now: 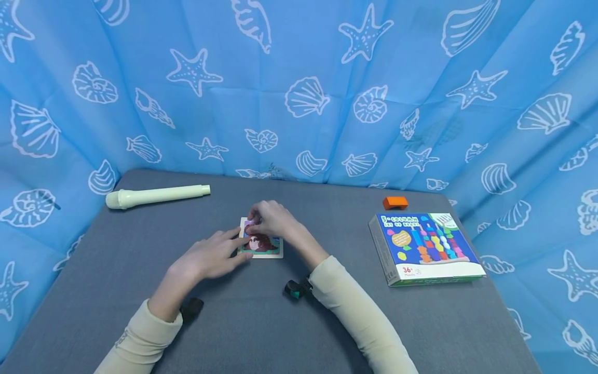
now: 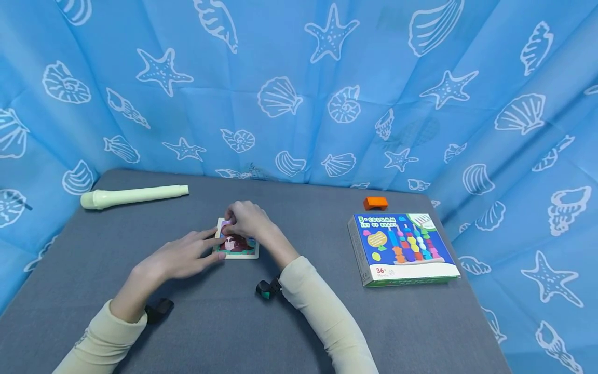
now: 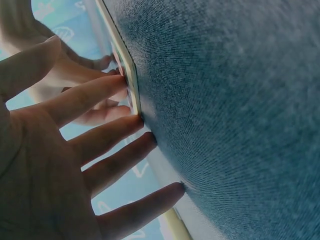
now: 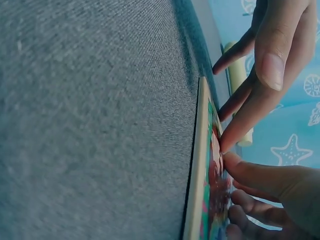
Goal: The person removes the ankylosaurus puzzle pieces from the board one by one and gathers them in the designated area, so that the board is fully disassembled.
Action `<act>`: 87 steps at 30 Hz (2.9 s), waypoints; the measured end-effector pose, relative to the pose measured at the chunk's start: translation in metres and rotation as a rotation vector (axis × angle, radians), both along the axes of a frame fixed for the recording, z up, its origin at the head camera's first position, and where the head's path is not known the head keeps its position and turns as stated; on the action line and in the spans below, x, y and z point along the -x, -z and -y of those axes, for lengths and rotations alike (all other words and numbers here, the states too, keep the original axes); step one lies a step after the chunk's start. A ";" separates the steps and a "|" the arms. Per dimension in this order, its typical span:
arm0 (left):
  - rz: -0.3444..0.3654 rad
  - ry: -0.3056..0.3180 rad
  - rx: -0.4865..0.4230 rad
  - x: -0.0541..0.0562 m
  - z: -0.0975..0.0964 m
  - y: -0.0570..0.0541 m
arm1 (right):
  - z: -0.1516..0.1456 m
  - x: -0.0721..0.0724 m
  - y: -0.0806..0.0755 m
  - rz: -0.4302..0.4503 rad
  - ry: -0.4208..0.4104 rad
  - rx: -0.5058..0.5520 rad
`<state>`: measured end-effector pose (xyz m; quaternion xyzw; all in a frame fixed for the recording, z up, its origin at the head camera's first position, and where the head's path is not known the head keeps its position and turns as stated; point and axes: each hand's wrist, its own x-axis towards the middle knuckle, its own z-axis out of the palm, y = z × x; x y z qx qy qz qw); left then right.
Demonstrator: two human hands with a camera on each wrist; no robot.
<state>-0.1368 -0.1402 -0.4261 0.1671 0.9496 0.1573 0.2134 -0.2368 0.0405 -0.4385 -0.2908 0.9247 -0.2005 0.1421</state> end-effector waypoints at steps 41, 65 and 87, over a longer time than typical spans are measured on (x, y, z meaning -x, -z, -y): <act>0.014 -0.031 -0.003 -0.004 -0.005 -0.001 | 0.004 0.008 -0.011 0.056 -0.046 -0.078; 0.011 -0.029 0.015 -0.005 -0.006 -0.002 | -0.004 0.008 0.001 0.064 -0.063 0.124; 0.007 -0.037 0.031 -0.004 -0.008 0.000 | -0.072 0.015 0.008 0.361 0.102 0.561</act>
